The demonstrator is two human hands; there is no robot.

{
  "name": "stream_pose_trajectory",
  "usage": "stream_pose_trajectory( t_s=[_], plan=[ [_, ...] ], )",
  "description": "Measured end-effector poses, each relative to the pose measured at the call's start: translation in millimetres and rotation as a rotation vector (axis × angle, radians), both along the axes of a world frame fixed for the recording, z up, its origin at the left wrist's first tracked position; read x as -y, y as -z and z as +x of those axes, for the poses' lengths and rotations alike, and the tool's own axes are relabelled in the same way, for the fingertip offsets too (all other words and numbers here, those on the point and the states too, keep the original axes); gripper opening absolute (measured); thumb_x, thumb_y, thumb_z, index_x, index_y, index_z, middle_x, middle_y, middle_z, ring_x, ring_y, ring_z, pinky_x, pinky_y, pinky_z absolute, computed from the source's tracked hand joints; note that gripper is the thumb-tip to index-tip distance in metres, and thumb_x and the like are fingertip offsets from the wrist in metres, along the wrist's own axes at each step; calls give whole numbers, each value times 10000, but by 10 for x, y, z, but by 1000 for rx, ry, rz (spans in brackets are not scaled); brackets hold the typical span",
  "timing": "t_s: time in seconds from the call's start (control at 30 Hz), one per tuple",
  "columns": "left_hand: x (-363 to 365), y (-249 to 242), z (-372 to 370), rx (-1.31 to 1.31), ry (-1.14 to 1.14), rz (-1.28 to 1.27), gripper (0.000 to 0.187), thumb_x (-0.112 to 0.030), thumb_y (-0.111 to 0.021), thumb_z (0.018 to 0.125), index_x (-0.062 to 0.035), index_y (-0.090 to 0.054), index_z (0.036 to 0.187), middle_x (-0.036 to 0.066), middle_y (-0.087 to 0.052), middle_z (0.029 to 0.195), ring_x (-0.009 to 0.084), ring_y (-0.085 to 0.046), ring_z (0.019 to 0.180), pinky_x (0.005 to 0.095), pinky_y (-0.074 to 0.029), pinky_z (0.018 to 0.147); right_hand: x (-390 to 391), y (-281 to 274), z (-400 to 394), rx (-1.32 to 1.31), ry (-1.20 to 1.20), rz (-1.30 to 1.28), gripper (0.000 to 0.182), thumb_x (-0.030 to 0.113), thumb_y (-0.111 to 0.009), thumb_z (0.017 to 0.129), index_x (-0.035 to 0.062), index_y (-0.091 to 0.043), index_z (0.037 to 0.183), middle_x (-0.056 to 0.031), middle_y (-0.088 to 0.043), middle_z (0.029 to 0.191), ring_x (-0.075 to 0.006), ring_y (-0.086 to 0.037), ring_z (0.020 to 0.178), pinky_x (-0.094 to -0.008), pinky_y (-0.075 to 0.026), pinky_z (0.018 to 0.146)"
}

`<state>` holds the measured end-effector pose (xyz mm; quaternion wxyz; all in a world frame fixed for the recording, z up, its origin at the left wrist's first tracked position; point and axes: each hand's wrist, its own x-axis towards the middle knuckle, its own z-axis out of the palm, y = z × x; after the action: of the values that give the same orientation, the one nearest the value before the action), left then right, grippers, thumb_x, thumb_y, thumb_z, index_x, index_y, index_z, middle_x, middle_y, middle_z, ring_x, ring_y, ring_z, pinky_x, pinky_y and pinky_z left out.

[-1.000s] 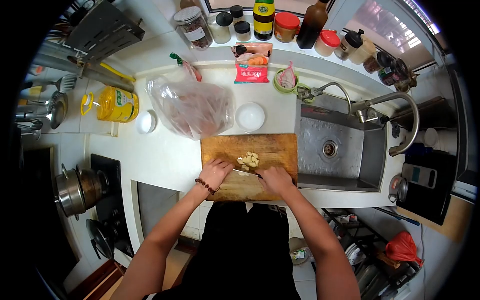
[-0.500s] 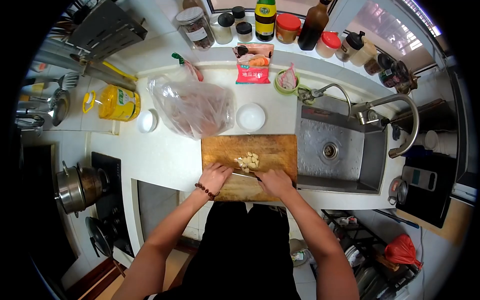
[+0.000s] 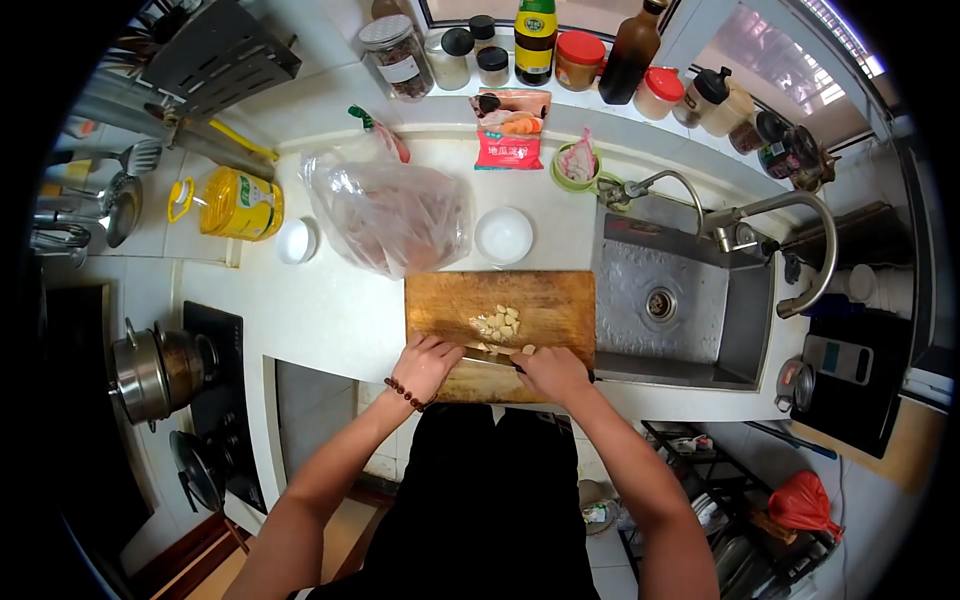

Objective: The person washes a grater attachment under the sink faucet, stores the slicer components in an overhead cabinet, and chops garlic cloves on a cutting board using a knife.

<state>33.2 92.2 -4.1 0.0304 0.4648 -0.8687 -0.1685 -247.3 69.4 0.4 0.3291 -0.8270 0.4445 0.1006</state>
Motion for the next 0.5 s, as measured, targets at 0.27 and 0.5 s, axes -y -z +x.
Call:
stream_pose_trajectory(
  t_s=[0.27,0.5],
  plan=[
    [-57,401,27,-50,-43,-77,220,-120,-581,867,-97,-703,1048,45,-724,1017,229,-662,1007,383,-481,909,59,208,42,-76,-40,8,296,261,-652,930,160,-673,1208,-152,-725,893,-377,-707,875,-505,-551,770],
    [-70,36,53,-67,-42,-118,206,-115,-594,859,-97,-700,1034,39,-728,1035,225,-663,1005,383,-479,900,85,-64,59,-2,-41,-1,259,261,-636,951,146,-666,1180,-144,-734,932,-373,-708,872,-499,-552,754]
  ],
)
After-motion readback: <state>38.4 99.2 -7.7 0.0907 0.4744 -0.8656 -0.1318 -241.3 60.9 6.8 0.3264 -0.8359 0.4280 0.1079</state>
